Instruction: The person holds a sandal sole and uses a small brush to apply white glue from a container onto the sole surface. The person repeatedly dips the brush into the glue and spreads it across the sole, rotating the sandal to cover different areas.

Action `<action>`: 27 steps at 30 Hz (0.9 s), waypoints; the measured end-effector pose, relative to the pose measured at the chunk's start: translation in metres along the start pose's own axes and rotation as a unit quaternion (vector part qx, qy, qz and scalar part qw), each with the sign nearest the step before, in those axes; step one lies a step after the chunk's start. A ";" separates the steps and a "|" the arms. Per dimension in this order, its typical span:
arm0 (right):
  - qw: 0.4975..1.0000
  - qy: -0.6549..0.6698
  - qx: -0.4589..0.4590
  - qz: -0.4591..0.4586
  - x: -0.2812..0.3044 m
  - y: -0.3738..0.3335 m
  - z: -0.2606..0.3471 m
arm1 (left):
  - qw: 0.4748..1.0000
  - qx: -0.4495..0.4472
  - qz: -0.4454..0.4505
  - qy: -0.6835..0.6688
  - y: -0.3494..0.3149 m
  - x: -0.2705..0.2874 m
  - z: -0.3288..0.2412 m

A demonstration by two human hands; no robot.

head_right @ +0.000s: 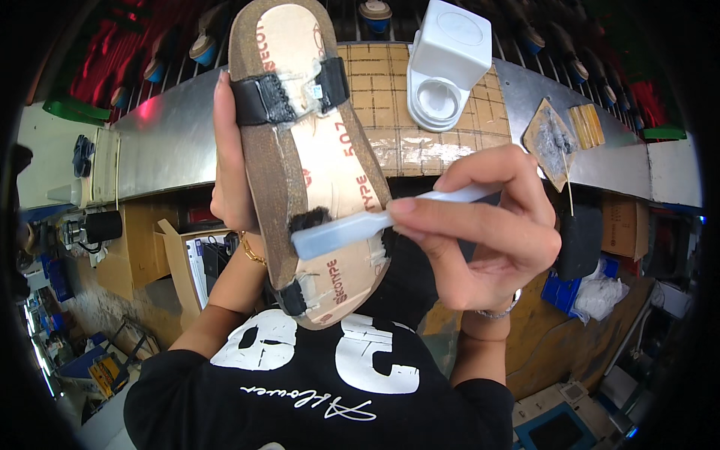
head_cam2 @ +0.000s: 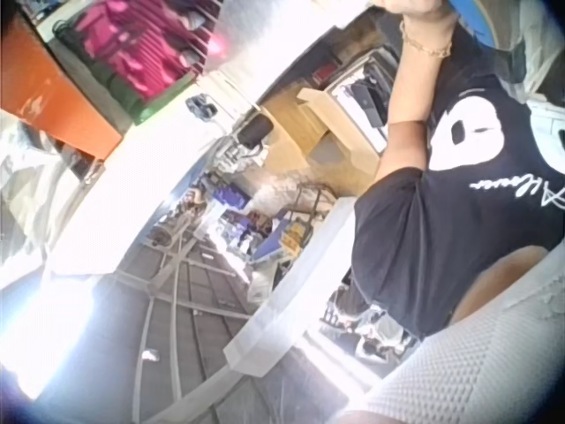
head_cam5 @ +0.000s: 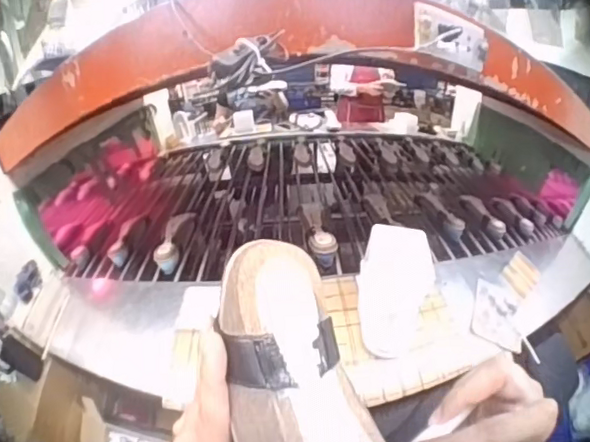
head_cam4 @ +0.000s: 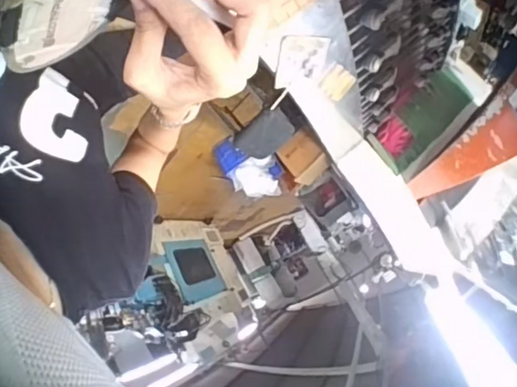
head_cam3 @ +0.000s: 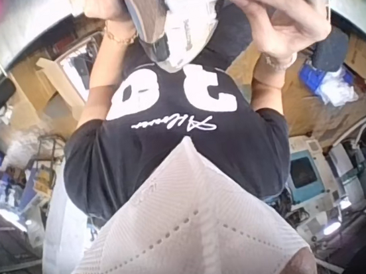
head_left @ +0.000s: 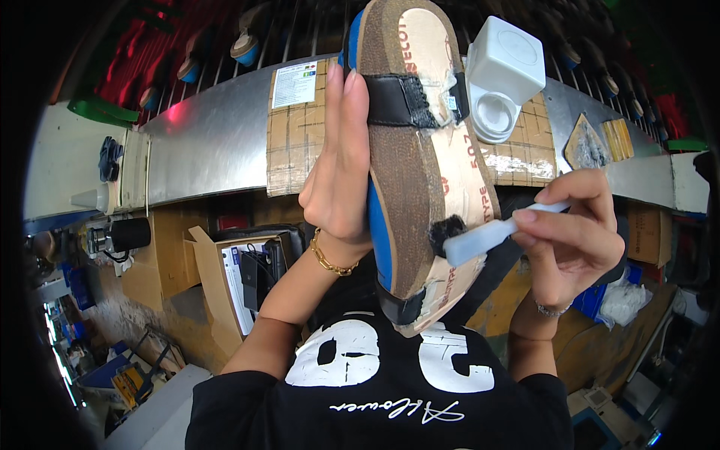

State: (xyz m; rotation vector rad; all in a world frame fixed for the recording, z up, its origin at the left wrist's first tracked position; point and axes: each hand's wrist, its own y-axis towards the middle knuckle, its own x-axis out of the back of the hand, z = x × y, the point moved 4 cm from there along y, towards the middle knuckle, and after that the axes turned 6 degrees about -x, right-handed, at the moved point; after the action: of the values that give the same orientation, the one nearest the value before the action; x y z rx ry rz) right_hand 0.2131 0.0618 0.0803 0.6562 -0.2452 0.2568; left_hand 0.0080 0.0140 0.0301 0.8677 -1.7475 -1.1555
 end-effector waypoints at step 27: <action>0.991 0.012 -0.122 0.045 -0.014 -0.004 -0.001 | 0.987 0.141 0.062 0.039 -0.010 -0.005 0.023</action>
State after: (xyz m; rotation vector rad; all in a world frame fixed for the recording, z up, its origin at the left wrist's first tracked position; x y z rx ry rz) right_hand 0.2014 0.0577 0.0732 0.4000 -0.2791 0.3154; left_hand -0.0100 0.0228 0.0146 0.9416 -1.8983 -0.7942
